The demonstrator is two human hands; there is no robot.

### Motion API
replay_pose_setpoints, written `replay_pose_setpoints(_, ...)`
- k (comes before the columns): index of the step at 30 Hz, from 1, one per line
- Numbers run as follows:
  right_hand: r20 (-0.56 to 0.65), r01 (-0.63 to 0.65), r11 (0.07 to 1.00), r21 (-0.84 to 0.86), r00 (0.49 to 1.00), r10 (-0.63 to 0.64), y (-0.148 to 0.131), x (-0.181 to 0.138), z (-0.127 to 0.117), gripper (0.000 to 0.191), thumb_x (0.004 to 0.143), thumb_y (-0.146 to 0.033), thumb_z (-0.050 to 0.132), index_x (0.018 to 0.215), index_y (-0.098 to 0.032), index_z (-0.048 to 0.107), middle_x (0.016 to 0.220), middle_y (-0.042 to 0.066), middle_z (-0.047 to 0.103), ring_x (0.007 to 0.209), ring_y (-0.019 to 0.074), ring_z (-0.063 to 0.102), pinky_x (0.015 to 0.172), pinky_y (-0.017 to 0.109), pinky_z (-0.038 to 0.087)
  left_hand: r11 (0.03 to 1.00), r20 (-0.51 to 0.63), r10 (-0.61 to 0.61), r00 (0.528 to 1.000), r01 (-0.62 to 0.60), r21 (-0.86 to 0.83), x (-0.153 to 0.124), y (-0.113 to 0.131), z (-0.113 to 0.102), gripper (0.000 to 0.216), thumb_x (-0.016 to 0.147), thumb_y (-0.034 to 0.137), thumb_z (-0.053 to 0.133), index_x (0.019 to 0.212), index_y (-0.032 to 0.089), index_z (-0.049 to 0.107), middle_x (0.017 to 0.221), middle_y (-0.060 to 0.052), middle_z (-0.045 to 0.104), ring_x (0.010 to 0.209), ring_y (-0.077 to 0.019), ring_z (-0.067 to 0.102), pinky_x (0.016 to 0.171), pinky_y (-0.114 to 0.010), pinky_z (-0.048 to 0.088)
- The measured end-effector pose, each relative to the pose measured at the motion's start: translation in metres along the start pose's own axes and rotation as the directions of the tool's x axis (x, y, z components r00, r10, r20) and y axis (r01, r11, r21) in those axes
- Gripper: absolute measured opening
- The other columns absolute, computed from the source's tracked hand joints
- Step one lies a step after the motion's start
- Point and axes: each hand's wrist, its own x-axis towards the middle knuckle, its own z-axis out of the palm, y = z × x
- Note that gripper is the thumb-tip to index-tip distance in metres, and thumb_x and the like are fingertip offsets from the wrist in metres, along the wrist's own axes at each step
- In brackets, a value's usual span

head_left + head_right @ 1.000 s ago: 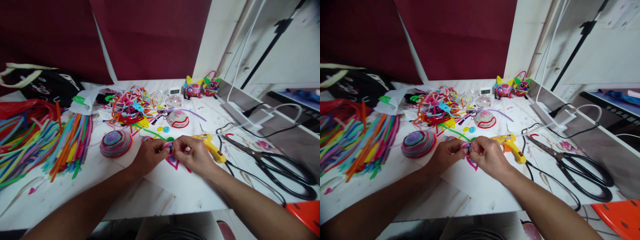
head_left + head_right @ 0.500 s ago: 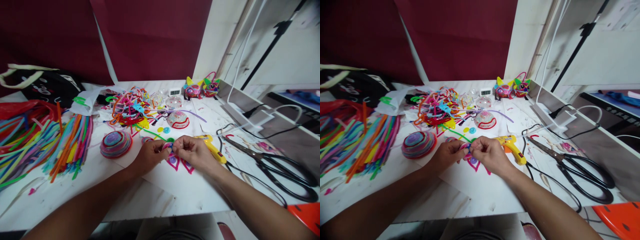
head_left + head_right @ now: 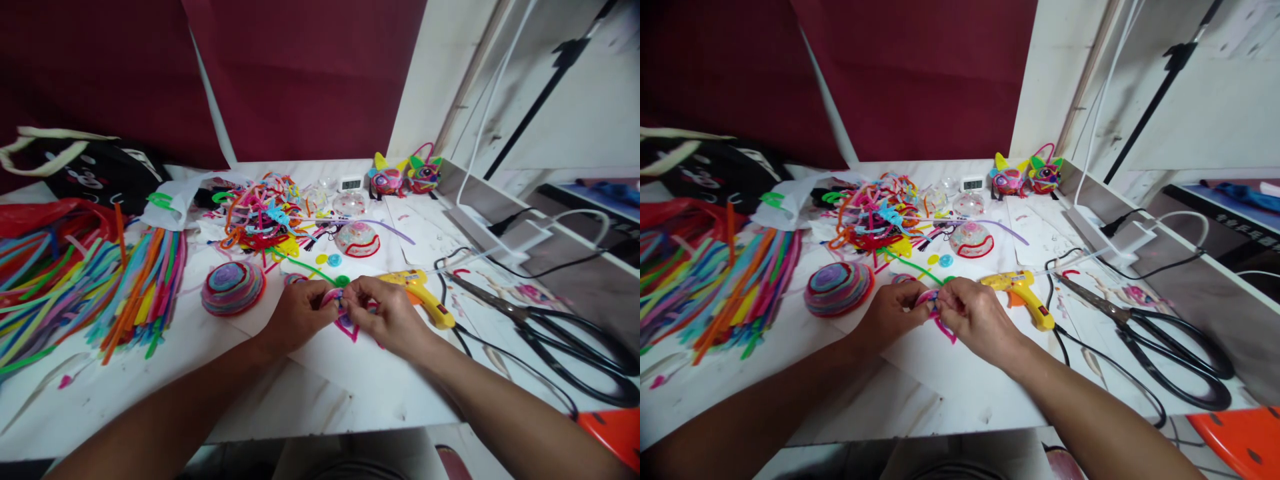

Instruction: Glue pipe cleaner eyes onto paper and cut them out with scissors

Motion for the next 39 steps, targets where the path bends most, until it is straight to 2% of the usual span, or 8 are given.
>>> replay_pose_setpoints(8,-0.027,0.095,0.992,-0.08,0.995,-0.097,-0.006,0.0,0.005,0.005,0.082,-0.013,0.054,0.078,-0.017,0.056,0.069,-0.001,0.053,0.061,0.0123,0.048,0.059,0.025,0.036,0.999,-0.051,0.037,0.998,-0.036,0.018,-0.002,-0.001,0.002,0.016,0.07,0.022,0.052,0.055,0.016,0.05,0.054,0.005,0.04,0.054,-0.0082,0.037,0.051,-0.023,0.028)
replay_pose_setpoints(12,-0.016,0.041,0.999,-0.029,0.999,-0.042,-0.006,0.0,0.006,0.006,0.078,-0.012,0.055,0.076,-0.017,0.055,0.065,-0.003,0.051,0.057,0.0113,0.045,0.056,0.025,0.034,0.999,-0.045,0.033,0.998,-0.033,-0.001,-0.002,0.002,0.003,0.015,0.068,0.022,0.052,0.055,0.016,0.05,0.054,0.005,0.042,0.054,-0.0081,0.037,0.051,-0.023,0.027)
replay_pose_setpoints(16,0.038,-0.093,0.988,0.12,0.995,0.089,-0.004,0.002,0.003,0.005,0.074,-0.014,0.054,0.073,-0.018,0.055,0.061,-0.004,0.051,0.053,0.0098,0.042,0.05,0.023,0.032,0.999,-0.019,0.004,1.0,-0.005,-0.052,-0.003,0.005,0.002,0.015,0.066,0.023,0.052,0.054,0.016,0.049,0.053,0.005,0.043,0.053,-0.0078,0.037,0.05,-0.022,0.028)
replay_pose_setpoints(20,0.114,-0.245,0.92,0.306,0.969,0.22,-0.006,0.007,-0.002,0.006,0.076,-0.023,0.055,0.075,-0.018,0.058,0.059,-0.005,0.054,0.047,0.0082,0.041,0.046,0.021,0.031,0.986,0.043,-0.077,0.996,0.082,-0.142,-0.002,0.006,0.0,0.018,0.071,0.029,0.053,0.057,0.017,0.05,0.05,0.004,0.048,0.048,-0.0083,0.043,0.047,-0.02,0.031)
replay_pose_setpoints(24,0.165,-0.346,0.829,0.44,0.938,0.304,-0.006,0.012,-0.005,0.007,0.07,-0.024,0.059,0.072,-0.018,0.059,0.056,-0.004,0.056,0.047,0.0081,0.045,0.047,0.021,0.035,0.946,0.114,-0.182,0.977,0.206,-0.249,0.001,0.005,-0.002,0.019,0.071,0.031,0.056,0.059,0.016,0.053,0.047,0.004,0.052,0.046,-0.0082,0.047,0.047,-0.019,0.035)
replay_pose_setpoints(29,0.241,-0.44,0.71,0.55,0.898,0.369,-0.005,0.014,-0.005,0.007,0.064,-0.022,0.062,0.068,-0.017,0.061,0.053,-0.004,0.058,0.045,0.0069,0.046,0.045,0.019,0.034,0.927,0.132,-0.218,0.967,0.248,-0.28,0.001,0.005,-0.004,0.018,0.069,0.03,0.059,0.058,0.016,0.055,0.045,0.004,0.053,0.044,-0.0075,0.047,0.045,-0.018,0.036)
replay_pose_setpoints(34,0.222,-0.448,0.631,0.633,0.887,0.406,-0.005,0.015,-0.009,0.009,0.061,-0.023,0.064,0.067,-0.017,0.06,0.057,-0.002,0.064,0.047,0.0077,0.053,0.047,0.018,0.04,0.916,0.116,-0.242,0.963,0.266,-0.3,0.004,0.003,-0.005,0.019,0.072,0.031,0.059,0.062,0.015,0.058,0.046,0.004,0.054,0.043,-0.0069,0.046,0.044,-0.017,0.035)
replay_pose_setpoints(39,0.114,-0.373,0.639,0.672,0.905,0.409,-0.004,0.014,-0.02,0.015,0.061,-0.022,0.071,0.068,-0.019,0.058,0.066,-0.001,0.069,0.055,0.0112,0.061,0.055,0.023,0.049,0.895,0.147,-0.246,0.958,0.283,-0.345,0.009,-0.001,-0.004,0.027,0.077,0.04,0.06,0.071,0.014,0.063,0.049,0.002,0.057,0.04,-0.0067,0.045,0.04,-0.018,0.034)
